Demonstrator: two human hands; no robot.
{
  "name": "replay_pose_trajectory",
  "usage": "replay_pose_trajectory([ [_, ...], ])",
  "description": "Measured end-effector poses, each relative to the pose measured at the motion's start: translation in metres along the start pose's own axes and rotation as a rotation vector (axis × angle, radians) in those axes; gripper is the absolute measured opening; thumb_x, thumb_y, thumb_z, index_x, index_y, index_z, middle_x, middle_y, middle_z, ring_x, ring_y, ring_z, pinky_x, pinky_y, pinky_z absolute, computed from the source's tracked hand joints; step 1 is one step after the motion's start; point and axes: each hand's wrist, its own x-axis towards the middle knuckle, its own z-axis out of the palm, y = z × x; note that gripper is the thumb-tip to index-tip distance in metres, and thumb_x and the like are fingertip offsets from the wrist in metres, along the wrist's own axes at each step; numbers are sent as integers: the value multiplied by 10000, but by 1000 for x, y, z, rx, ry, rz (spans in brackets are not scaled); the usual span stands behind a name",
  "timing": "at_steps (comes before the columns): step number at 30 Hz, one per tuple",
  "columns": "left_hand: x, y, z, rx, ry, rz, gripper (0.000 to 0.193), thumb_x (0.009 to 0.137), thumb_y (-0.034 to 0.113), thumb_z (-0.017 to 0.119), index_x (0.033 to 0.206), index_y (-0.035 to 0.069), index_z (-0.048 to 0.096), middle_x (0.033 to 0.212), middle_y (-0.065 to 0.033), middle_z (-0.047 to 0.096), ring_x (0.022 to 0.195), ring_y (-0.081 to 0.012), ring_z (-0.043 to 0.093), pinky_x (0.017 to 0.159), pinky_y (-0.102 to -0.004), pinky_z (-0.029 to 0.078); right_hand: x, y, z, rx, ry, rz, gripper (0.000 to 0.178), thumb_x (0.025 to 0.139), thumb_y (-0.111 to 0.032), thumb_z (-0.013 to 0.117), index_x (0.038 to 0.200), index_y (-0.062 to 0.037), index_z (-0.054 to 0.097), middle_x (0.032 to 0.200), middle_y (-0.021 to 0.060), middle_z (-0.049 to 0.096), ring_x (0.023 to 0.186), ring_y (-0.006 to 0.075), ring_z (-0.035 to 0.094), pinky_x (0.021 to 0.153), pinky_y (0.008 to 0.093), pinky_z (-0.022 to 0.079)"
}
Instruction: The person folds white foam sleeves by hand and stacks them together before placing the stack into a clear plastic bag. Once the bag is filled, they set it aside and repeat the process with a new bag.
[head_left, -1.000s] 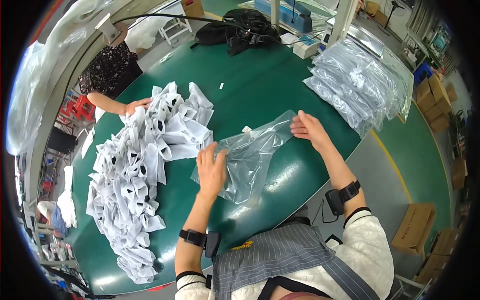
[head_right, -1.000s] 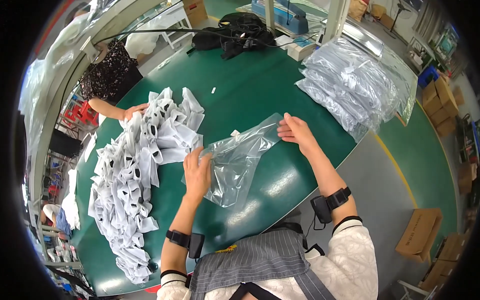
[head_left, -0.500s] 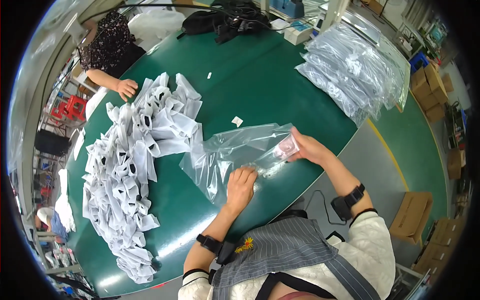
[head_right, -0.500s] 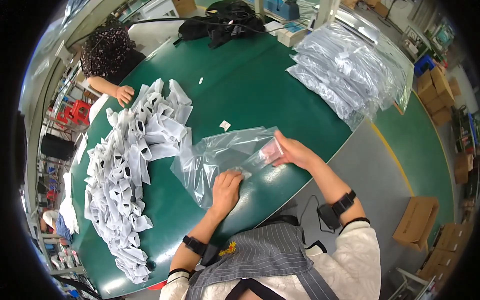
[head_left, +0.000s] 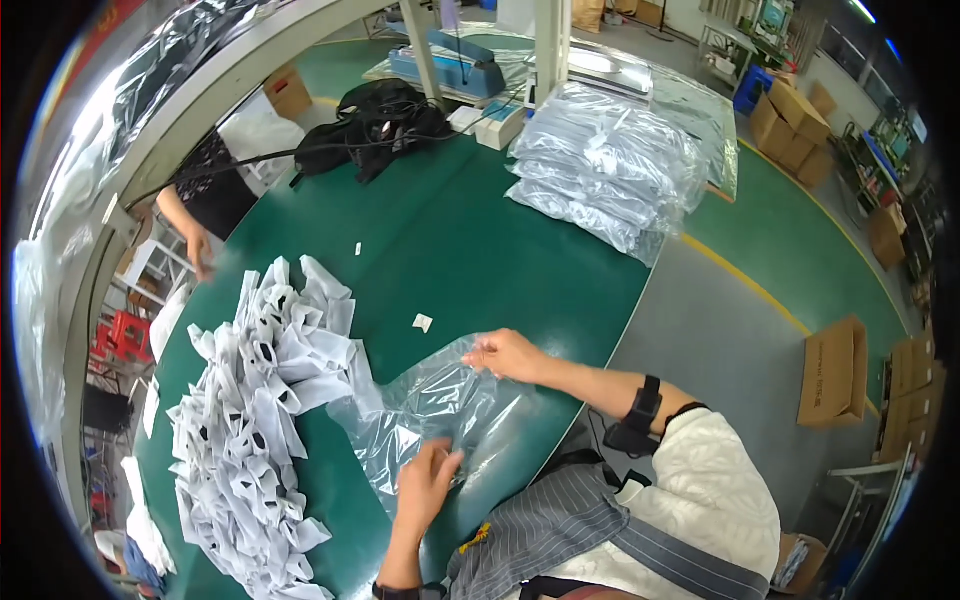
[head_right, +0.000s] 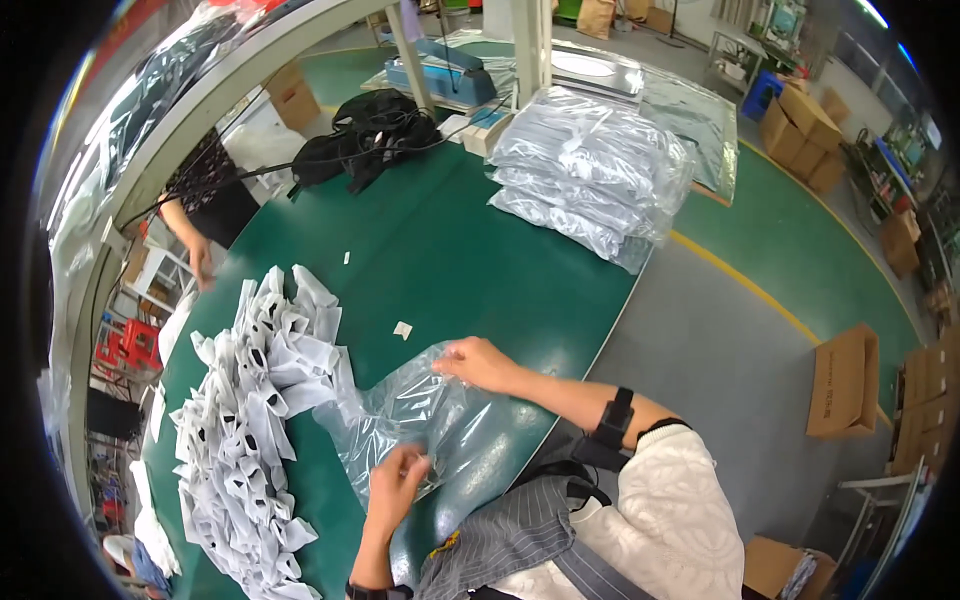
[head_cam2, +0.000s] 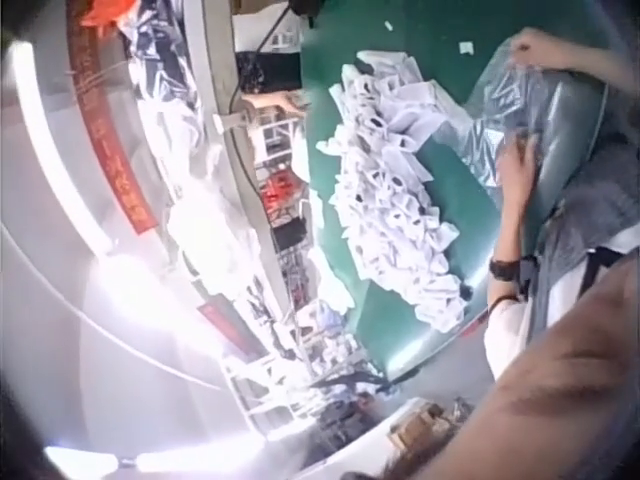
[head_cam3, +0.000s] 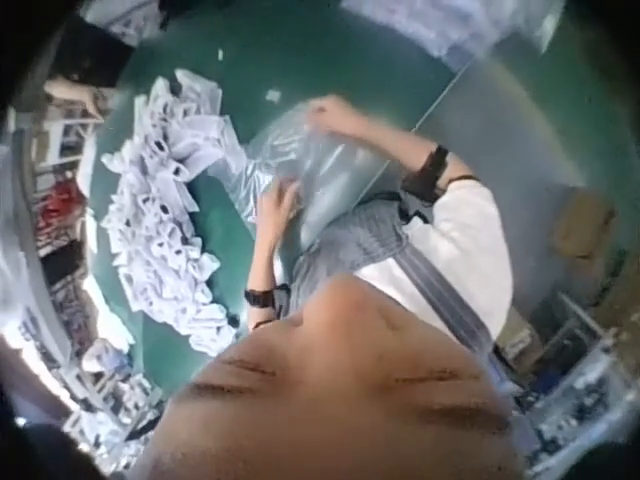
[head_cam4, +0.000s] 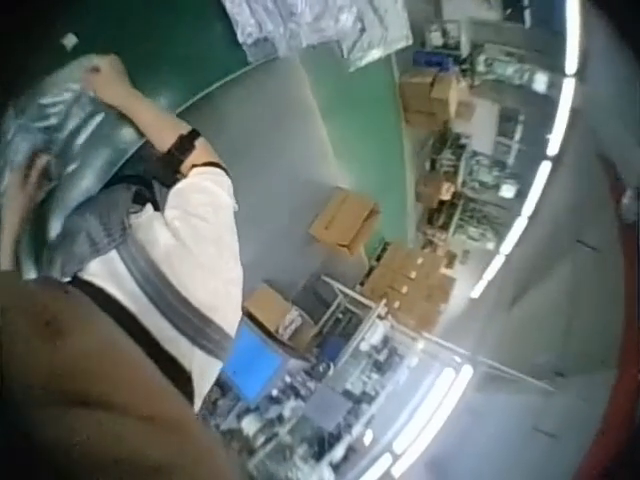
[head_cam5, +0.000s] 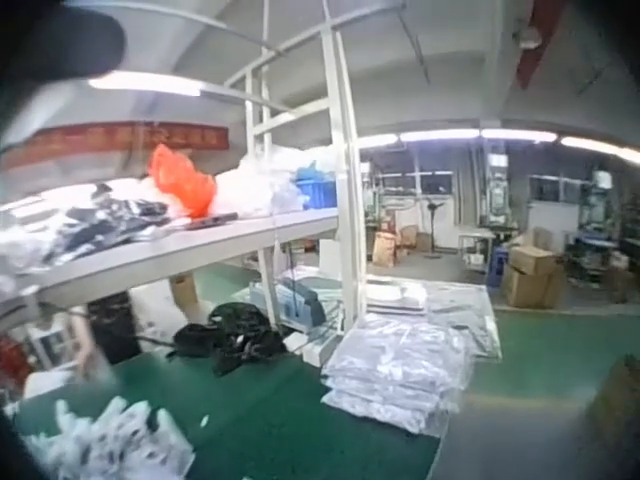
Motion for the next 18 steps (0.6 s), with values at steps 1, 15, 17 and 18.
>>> replay_pose_trajectory([
  [1, 10, 13, 4, -254, 48, -137, 325, 858, 189, 696, 1092, 7, 562, 841, -127, 674, 757, -240, 668, 700, -346, 509, -4, 4, 14, -11, -16, -4, 337, 929, -331, 601, 912, 3, 637, 828, 110, 677, 664, 140, 624, 573, 311, 513],
  [15, 89, 28, 25, -991, 455, 46, 123, 930, 137, 583, 909, 17, 568, 676, -66, 528, 600, -157, 554, 561, -303, 449, -77, 40, -67, -516, 399, -18, 139, 907, -139, 616, 977, -27, 570, 921, 28, 555, 756, 128, 501, 674, 305, 434],
  [17, 86, 35, 18, -1078, 433, 46, 125, 928, 137, 583, 894, 17, 571, 686, -70, 515, 614, -157, 553, 571, -303, 448, -86, -8, -52, -653, 404, -107, 154, 899, -111, 607, 1014, -15, 570, 1008, 74, 567, 829, 155, 534, 739, 330, 452],
  [18, 87, 44, 18, -893, 463, 177, 125, 929, 137, 578, 881, 22, 574, 716, -73, 523, 638, -166, 560, 588, -305, 454, -90, -31, -38, -699, 436, -308, 196, 895, -109, 608, 1063, -18, 563, 1040, 98, 566, 885, 179, 542, 789, 335, 448],
])
